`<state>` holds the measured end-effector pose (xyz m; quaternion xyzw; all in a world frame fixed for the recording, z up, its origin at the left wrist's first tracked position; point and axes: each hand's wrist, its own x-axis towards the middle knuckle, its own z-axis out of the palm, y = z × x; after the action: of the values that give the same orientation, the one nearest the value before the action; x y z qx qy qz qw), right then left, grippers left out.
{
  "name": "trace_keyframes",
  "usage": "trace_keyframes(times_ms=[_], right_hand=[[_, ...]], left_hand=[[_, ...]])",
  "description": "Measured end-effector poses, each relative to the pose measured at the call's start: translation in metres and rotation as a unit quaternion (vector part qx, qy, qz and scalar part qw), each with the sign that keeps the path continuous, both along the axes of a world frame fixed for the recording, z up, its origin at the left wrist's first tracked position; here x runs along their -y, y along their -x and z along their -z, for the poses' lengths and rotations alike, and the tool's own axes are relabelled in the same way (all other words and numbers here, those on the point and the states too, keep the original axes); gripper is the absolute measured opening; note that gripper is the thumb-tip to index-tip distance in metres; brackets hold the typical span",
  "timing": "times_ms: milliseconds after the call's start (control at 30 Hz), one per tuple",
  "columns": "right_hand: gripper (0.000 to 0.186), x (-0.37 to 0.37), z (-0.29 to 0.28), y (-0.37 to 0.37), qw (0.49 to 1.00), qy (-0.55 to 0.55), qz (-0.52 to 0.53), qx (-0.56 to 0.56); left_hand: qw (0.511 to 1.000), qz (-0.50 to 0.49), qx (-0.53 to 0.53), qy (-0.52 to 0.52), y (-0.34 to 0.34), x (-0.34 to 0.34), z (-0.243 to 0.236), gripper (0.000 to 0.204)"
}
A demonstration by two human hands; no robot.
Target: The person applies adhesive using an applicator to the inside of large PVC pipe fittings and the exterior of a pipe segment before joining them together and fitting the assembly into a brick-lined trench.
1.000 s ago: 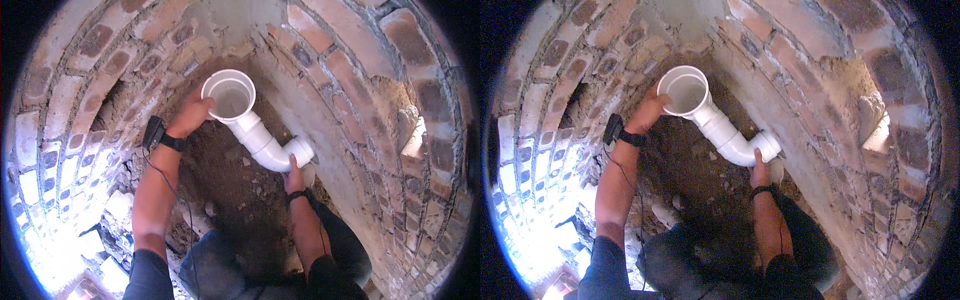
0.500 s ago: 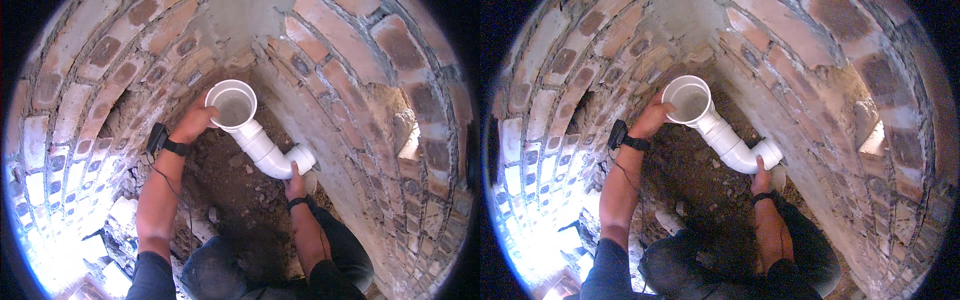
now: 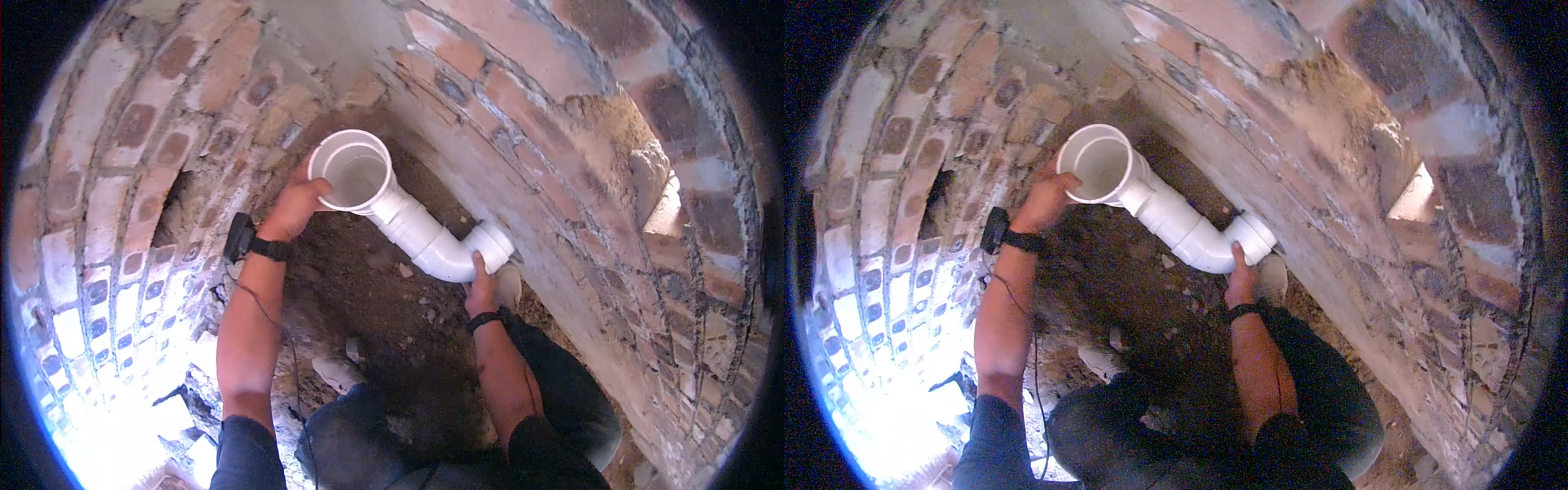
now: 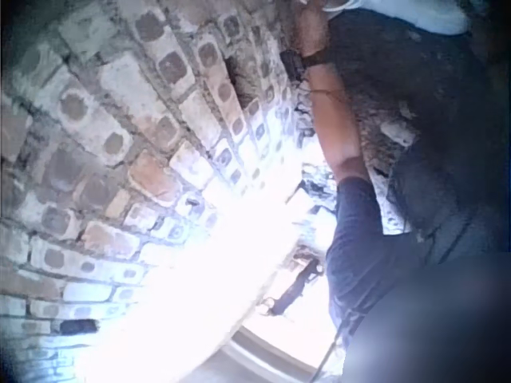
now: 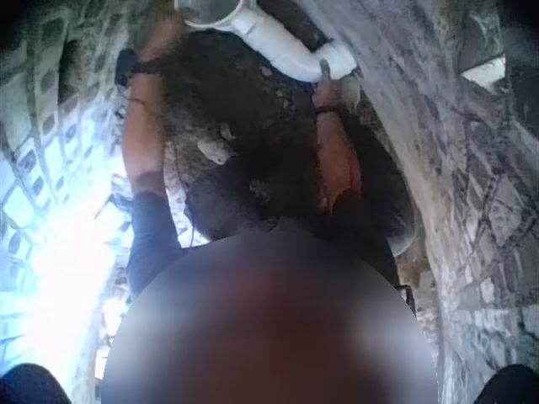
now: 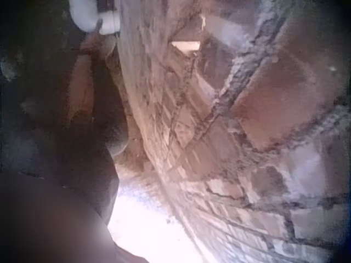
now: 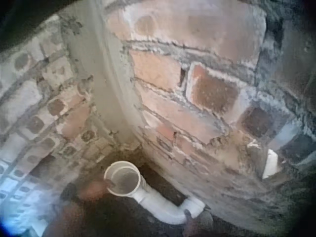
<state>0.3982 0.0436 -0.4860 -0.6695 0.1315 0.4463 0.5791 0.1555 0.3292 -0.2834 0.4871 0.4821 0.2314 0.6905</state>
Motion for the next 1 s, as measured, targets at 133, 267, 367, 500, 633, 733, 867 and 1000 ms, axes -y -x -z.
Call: trace_keyframes(times_ms=[133,267,367,500,633,733,867,1000], right_hand=[[0.065,0.011,0.017,-0.005,0.996,-0.081,-0.03,-0.012],[0.065,0.009,0.008,-0.001,0.999,-0.031,-0.02,0.008],[0.066,0.003,-0.008,0.003,0.999,-0.024,-0.007,-0.042],[0.073,0.006,-0.006,-0.004,0.999,0.026,-0.027,-0.011],[0.075,0.003,0.004,-0.006,1.0,0.002,-0.017,0.013],[0.071,0.012,0.018,-0.014,0.999,0.025,-0.029,0.012],[0.071,0.003,0.012,0.006,0.999,-0.035,0.022,-0.012],[0.071,0.013,0.02,-0.011,1.0,-0.005,-0.019,-0.019]], left_hand=[[1.0,0.024,0.004,-0.018,0.0,0.005,0.007,0.065],[0.999,0.035,0.006,-0.022,0.003,0.002,0.013,0.063],[0.999,0.025,0.007,0.023,0.006,0.007,0.006,0.064],[0.997,0.055,-0.057,0.005,0.01,0.003,0.019,0.058],[0.989,0.064,-0.111,0.075,0.013,0.004,0.036,0.051],[0.997,0.036,-0.007,0.073,0.01,0.006,0.047,0.047],[0.997,0.0,0.031,0.068,0.02,0.009,0.047,0.049],[0.996,-0.042,0.045,0.068,-0.003,0.019,0.031,0.056]])
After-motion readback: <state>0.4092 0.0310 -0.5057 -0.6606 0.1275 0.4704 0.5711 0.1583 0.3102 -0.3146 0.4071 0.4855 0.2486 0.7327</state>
